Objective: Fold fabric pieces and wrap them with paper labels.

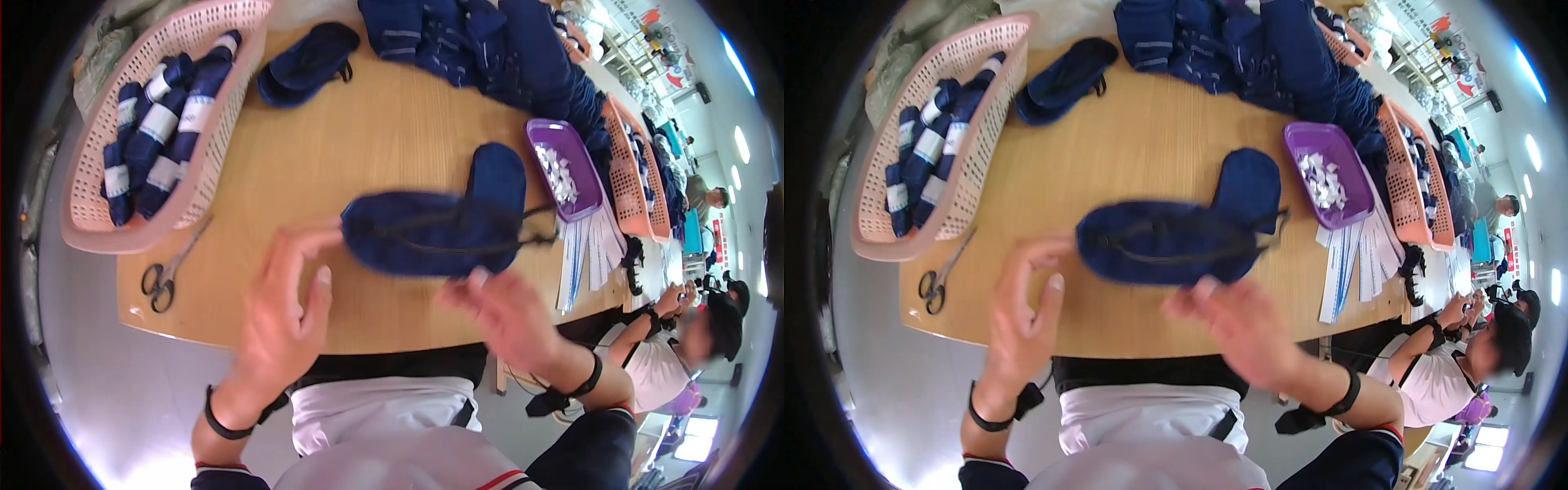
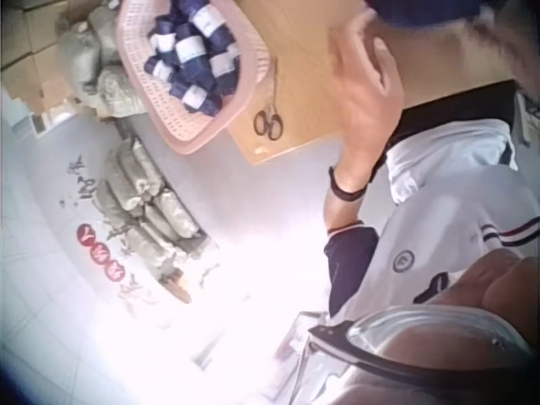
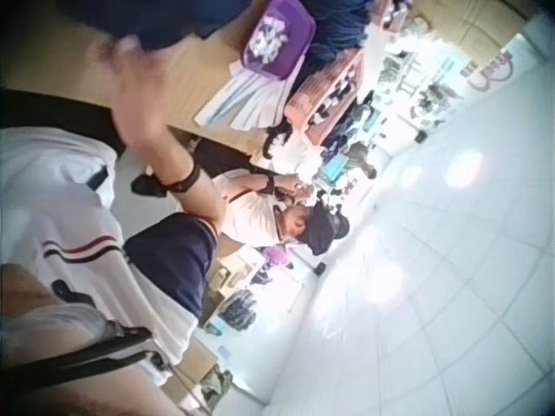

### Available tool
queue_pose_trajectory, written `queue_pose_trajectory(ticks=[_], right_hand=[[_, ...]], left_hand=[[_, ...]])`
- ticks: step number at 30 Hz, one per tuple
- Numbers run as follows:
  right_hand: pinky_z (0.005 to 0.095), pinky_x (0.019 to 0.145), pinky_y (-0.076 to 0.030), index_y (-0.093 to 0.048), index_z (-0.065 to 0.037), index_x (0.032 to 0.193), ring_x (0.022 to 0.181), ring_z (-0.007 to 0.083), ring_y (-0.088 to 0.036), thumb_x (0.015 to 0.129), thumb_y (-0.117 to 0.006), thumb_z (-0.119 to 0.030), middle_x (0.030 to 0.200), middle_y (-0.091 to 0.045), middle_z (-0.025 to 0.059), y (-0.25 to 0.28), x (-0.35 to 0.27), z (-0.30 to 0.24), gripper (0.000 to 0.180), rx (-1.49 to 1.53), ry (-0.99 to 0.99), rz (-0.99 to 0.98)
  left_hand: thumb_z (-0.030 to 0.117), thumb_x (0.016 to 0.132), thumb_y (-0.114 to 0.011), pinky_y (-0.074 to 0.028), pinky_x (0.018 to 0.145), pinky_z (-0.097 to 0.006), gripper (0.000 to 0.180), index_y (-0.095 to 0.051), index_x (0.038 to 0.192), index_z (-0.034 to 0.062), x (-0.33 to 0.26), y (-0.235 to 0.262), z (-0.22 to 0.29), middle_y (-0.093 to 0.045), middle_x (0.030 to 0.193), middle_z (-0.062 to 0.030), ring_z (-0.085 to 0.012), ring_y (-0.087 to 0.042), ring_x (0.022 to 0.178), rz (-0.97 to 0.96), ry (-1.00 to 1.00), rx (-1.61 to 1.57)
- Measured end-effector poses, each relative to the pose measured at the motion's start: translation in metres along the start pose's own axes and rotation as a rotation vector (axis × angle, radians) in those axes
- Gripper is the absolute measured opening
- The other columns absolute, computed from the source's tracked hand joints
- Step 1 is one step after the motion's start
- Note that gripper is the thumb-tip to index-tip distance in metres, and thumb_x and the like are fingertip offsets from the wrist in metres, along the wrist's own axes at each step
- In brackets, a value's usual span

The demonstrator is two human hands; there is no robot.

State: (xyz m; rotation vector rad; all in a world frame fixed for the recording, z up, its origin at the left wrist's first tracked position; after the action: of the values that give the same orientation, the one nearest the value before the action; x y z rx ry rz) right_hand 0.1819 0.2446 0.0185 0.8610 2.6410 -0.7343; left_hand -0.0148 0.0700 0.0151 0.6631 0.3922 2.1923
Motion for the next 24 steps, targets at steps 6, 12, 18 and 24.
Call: queue_pose_trajectory(ticks=[6, 12, 18, 24], right_hand=[[0.0247, 0.071, -0.052, -0.062, 0.000, 0.126, 0.078, 0.0091, -0.066, 0.107, -0.053, -0.016, 0.088, -0.069, 0.0031, -0.021, -0.050, -0.011, 0.026, -0.600, -0.602, -0.531], [0.0292, 0.055, -0.048, -0.062, -0.004, 0.126, 0.057, 0.0161, -0.063, 0.093, -0.073, -0.017, 0.066, -0.064, 0.0064, -0.007, -0.013, -0.032, 0.037, -1.162, 0.308, -0.223], [0.0410, 0.059, -0.052, -0.068, -0.005, 0.106, 0.062, 0.0311, -0.068, 0.083, -0.077, -0.021, 0.067, -0.067, 0.0125, -0.002, 0.034, -0.024, 0.030, -1.708, 0.483, -0.112], [0.0360, 0.056, -0.049, -0.070, -0.004, 0.095, 0.056, 0.0238, -0.064, 0.085, -0.073, -0.017, 0.063, -0.065, 0.0107, 0.002, 0.040, -0.038, 0.017, -1.411, -0.003, -0.230]], left_hand=[[-0.012, 0.085, -0.058, -0.045, 0.106, -0.044, 0.046, -0.056, 0.129, -0.0002, 0.014, -0.006, 0.018, -0.057, 0.136, -0.0203, -0.0380, -0.054, 0.128, -0.183, -0.084, 0.256], [-0.005, 0.087, -0.063, -0.041, 0.114, -0.046, 0.055, -0.049, 0.140, 0.0035, -0.002, -0.028, 0.009, -0.049, 0.150, -0.0193, -0.0373, -0.047, 0.139, -0.401, -0.078, 0.382], [0.002, 0.090, -0.066, -0.038, 0.117, -0.045, 0.070, -0.036, 0.153, 0.0062, 0.026, -0.024, -0.003, -0.042, 0.157, -0.0195, -0.0392, -0.042, 0.144, -0.522, -0.057, 0.311], [-0.001, 0.089, -0.061, -0.037, 0.118, -0.044, 0.067, -0.038, 0.152, 0.0030, 0.020, -0.045, 0.003, -0.043, 0.156, -0.0206, -0.0382, -0.040, 0.145, -0.508, -0.188, 0.457]])
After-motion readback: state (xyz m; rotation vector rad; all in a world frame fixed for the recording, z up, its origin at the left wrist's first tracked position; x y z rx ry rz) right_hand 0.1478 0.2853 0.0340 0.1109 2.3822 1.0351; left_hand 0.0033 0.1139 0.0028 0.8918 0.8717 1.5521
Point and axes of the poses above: each hand's wrist, its own x-axis towards the middle knuckle, its own y-axis out of the back of the hand, z = x × y, the point moved 2 cm from there along x, towards the middle knuckle
